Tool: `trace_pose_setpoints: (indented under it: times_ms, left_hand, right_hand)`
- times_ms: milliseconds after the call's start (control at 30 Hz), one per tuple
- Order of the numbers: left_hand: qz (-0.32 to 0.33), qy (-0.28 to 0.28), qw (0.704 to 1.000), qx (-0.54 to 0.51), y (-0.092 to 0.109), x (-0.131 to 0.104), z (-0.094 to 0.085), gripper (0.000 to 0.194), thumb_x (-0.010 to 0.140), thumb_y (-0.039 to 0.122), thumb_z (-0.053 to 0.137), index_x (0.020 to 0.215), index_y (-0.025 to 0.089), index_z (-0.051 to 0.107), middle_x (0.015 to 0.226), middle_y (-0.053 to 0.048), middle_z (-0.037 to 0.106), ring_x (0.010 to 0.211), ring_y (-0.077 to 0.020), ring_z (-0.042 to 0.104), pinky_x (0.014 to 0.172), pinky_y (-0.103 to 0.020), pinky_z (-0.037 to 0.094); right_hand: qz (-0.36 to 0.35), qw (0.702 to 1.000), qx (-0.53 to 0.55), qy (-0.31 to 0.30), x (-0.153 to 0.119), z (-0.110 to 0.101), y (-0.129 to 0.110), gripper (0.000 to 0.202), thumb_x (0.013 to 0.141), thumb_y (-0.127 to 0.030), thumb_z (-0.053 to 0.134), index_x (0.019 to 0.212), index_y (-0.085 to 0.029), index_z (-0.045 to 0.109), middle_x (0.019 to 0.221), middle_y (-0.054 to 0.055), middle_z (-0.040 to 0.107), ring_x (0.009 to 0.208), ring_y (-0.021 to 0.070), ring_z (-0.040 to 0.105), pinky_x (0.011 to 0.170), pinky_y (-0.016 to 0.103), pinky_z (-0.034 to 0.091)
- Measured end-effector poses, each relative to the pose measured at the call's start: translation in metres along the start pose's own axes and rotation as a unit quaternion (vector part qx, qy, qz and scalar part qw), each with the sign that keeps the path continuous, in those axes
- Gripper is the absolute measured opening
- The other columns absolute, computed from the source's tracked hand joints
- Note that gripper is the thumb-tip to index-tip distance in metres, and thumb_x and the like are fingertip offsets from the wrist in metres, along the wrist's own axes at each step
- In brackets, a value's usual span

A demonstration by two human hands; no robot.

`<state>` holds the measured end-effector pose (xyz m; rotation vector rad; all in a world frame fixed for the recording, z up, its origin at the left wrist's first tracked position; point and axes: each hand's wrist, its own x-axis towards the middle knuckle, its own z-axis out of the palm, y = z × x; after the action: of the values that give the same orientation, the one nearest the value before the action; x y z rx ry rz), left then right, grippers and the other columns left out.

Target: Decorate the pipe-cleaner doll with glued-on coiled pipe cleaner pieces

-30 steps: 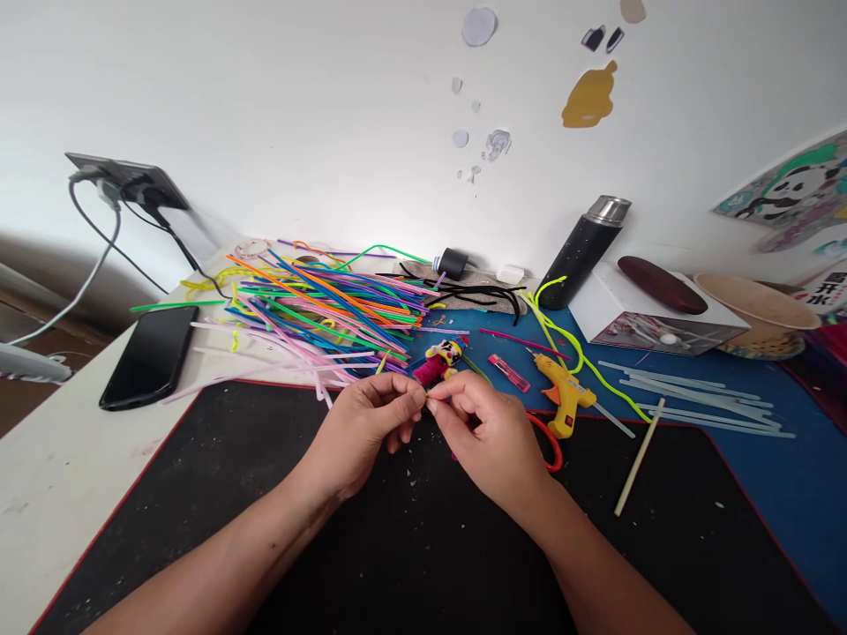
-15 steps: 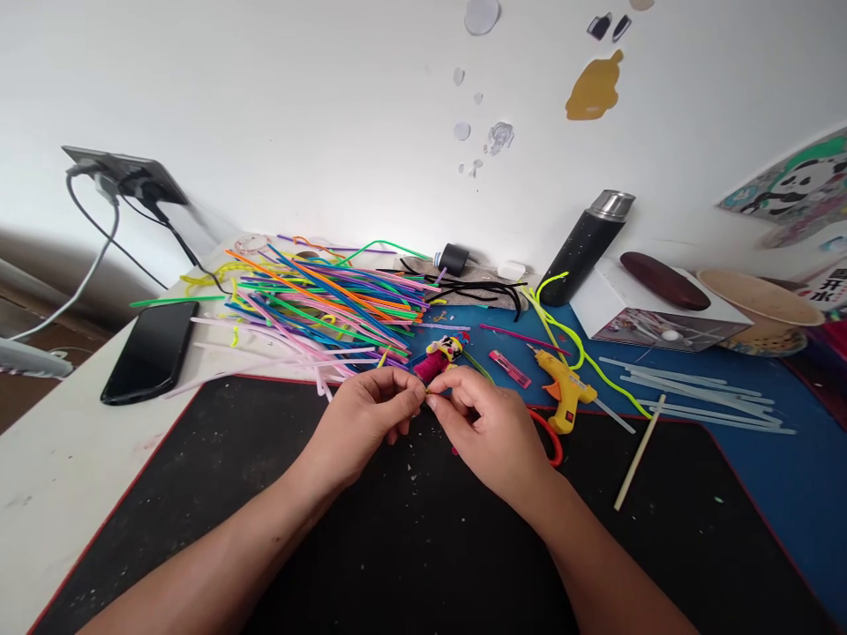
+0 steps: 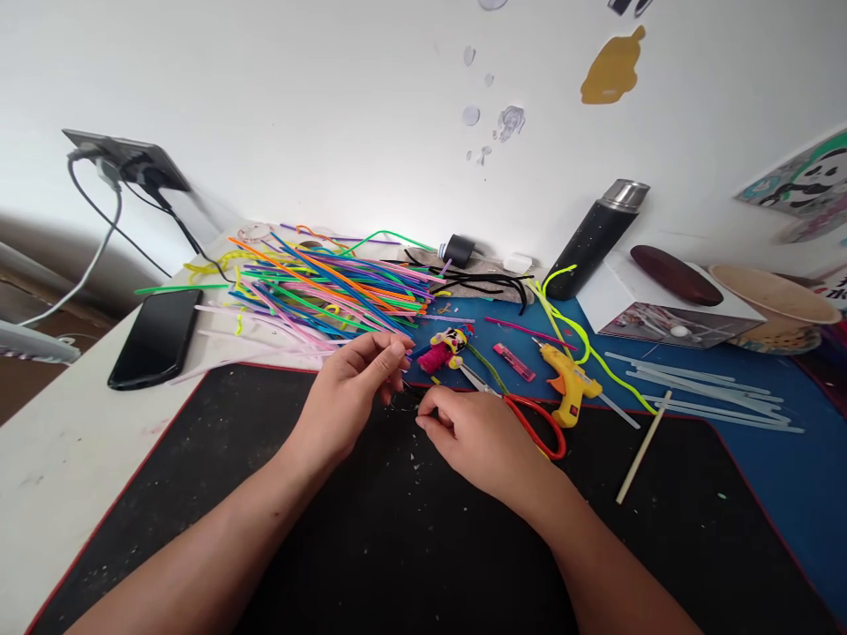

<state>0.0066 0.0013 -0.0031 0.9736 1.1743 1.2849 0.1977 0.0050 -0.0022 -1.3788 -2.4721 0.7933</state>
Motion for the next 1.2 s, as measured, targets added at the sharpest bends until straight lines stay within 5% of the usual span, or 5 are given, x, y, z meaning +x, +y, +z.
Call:
trace_pose_setpoints:
  times_ms: [367,700,800,967,1200]
  left_hand:
    - [0.007,-0.023,1.0,0.004,0.0,-0.004,0.001,0.024,0.096,0.043,0.075,0.098,0.019,0.074,0.075,0.002,0.063,0.061,-0.0103,0.054,0.054,-0.021,0.042]
    - [0.011,-0.024,0.997,0.077,0.008,-0.004,-0.002,0.031,0.095,0.05,0.072,0.094,0.019,0.071,0.075,0.0,0.065,0.062,-0.0133,0.055,0.055,-0.024,0.042]
    - [0.016,-0.084,0.975,0.207,0.014,-0.001,-0.01,0.04,0.098,0.055,0.064,0.081,0.019,0.068,0.074,-0.002,0.068,0.064,-0.0148,0.057,0.059,-0.025,0.044]
    - [-0.03,-0.2,0.895,0.397,0.015,0.003,-0.018,0.043,0.103,0.049,0.052,0.077,0.022,0.073,0.072,-0.001,0.071,0.06,-0.016,0.06,0.058,-0.026,0.041]
    - [-0.033,-0.211,0.882,0.42,0.012,0.003,-0.014,0.044,0.103,0.047,0.049,0.077,0.023,0.075,0.071,-0.001,0.074,0.058,-0.0172,0.063,0.058,-0.028,0.041]
  right_hand:
    - [0.007,0.996,-0.077,-0.047,0.002,0.004,-0.002,0.01,0.102,-0.021,0.064,0.104,-0.025,0.073,0.089,0.0,0.08,0.078,0.019,0.073,0.064,0.03,0.032]
    - [0.013,0.995,-0.094,-0.043,0.001,-0.003,0.001,0.011,0.102,-0.02,0.061,0.101,-0.024,0.072,0.082,0.001,0.077,0.07,0.0186,0.067,0.061,0.03,0.029]
    - [0.016,0.995,-0.094,-0.026,0.0,-0.006,0.003,0.012,0.102,-0.02,0.06,0.097,-0.025,0.071,0.072,-0.001,0.07,0.063,0.0168,0.061,0.058,0.03,0.025]
    - [0.019,0.996,-0.089,-0.022,0.0,-0.009,0.003,0.013,0.102,-0.022,0.06,0.097,-0.025,0.071,0.068,-0.002,0.067,0.06,0.0161,0.057,0.057,0.03,0.024]
    - [0.01,0.997,-0.078,-0.022,-0.002,-0.009,0.004,0.015,0.104,-0.023,0.059,0.1,-0.025,0.074,0.079,0.0,0.076,0.068,0.0175,0.065,0.06,0.03,0.028]
